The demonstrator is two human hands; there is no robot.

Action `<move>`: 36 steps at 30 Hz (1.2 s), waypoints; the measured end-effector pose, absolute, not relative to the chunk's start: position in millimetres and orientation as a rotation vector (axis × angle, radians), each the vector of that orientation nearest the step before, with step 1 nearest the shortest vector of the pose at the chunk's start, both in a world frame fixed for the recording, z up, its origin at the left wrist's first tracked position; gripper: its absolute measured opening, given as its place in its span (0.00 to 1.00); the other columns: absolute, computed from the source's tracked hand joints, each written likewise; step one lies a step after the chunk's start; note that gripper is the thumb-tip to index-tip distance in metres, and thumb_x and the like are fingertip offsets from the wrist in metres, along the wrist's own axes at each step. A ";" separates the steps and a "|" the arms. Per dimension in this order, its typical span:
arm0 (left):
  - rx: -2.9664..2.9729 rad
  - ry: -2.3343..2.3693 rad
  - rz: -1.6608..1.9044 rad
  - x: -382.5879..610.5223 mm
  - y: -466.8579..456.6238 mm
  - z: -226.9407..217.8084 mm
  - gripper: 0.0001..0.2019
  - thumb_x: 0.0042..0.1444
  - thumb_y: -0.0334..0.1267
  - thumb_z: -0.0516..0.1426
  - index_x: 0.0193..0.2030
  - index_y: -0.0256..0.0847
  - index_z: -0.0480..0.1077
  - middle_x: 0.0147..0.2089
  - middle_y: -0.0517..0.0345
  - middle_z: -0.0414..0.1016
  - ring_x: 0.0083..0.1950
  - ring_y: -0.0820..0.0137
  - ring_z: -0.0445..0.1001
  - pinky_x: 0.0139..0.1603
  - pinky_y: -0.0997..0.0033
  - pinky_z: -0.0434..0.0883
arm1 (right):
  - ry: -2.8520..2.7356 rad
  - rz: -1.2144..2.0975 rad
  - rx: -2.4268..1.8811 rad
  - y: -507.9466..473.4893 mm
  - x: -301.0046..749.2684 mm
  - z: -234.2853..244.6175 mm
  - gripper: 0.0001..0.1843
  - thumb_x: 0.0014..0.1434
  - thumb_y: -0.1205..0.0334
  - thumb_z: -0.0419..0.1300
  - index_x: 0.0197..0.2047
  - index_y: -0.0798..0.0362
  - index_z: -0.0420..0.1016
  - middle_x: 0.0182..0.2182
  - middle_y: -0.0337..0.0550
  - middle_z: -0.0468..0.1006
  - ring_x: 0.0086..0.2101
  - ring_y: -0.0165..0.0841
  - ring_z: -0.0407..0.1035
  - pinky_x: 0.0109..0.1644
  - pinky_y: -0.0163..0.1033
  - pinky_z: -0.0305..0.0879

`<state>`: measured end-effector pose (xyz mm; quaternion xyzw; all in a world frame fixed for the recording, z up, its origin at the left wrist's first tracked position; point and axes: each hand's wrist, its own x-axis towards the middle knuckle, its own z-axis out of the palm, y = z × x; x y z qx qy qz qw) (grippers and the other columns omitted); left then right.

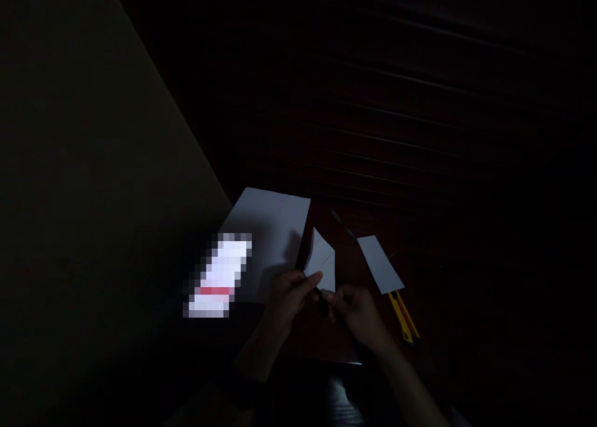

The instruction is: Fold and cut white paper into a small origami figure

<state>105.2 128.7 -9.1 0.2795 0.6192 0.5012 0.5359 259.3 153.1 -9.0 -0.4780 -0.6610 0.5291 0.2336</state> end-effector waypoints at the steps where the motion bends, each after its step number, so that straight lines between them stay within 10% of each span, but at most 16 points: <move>1: 0.668 1.459 1.197 104.4 128.5 -9.3 0.17 0.45 0.48 0.60 0.19 0.36 0.66 0.16 0.61 0.68 0.15 0.80 0.60 0.15 0.80 0.51 | -1.839 1.420 -1.324 153.3 259.8 -9.1 0.21 0.57 0.49 0.53 0.21 0.55 0.68 0.17 0.38 0.71 0.20 0.27 0.64 0.24 0.30 0.55; 10: 0.542 1.375 1.250 102.0 131.3 -4.3 0.18 0.47 0.51 0.57 0.25 0.34 0.70 0.23 0.54 0.73 0.21 0.73 0.70 0.15 0.80 0.54 | -1.843 1.341 -1.257 155.3 262.3 -0.1 0.14 0.57 0.52 0.54 0.35 0.54 0.71 0.26 0.39 0.75 0.28 0.30 0.69 0.32 0.32 0.62; 15: 0.669 1.522 1.185 105.9 131.0 -11.5 0.19 0.49 0.53 0.55 0.24 0.35 0.69 0.16 0.61 0.65 0.14 0.78 0.59 0.14 0.79 0.51 | -1.762 1.086 -1.243 152.5 254.0 4.9 0.37 0.47 0.58 0.65 0.59 0.48 0.55 0.47 0.44 0.71 0.44 0.37 0.67 0.46 0.39 0.64; 29: 0.853 1.466 1.078 111.4 128.2 -8.9 0.20 0.50 0.52 0.55 0.20 0.35 0.69 0.17 0.61 0.64 0.19 0.77 0.60 0.18 0.78 0.53 | -1.903 1.024 -1.167 152.0 255.9 4.0 0.22 0.58 0.59 0.54 0.57 0.49 0.62 0.50 0.46 0.70 0.49 0.39 0.64 0.52 0.42 0.60; 36: 0.850 1.536 1.100 108.0 127.8 -13.5 0.18 0.48 0.50 0.57 0.21 0.37 0.69 0.17 0.60 0.68 0.20 0.75 0.64 0.20 0.78 0.57 | -1.400 1.405 -1.324 161.6 266.9 3.4 0.15 0.55 0.53 0.57 0.39 0.56 0.75 0.29 0.43 0.78 0.29 0.35 0.70 0.32 0.37 0.64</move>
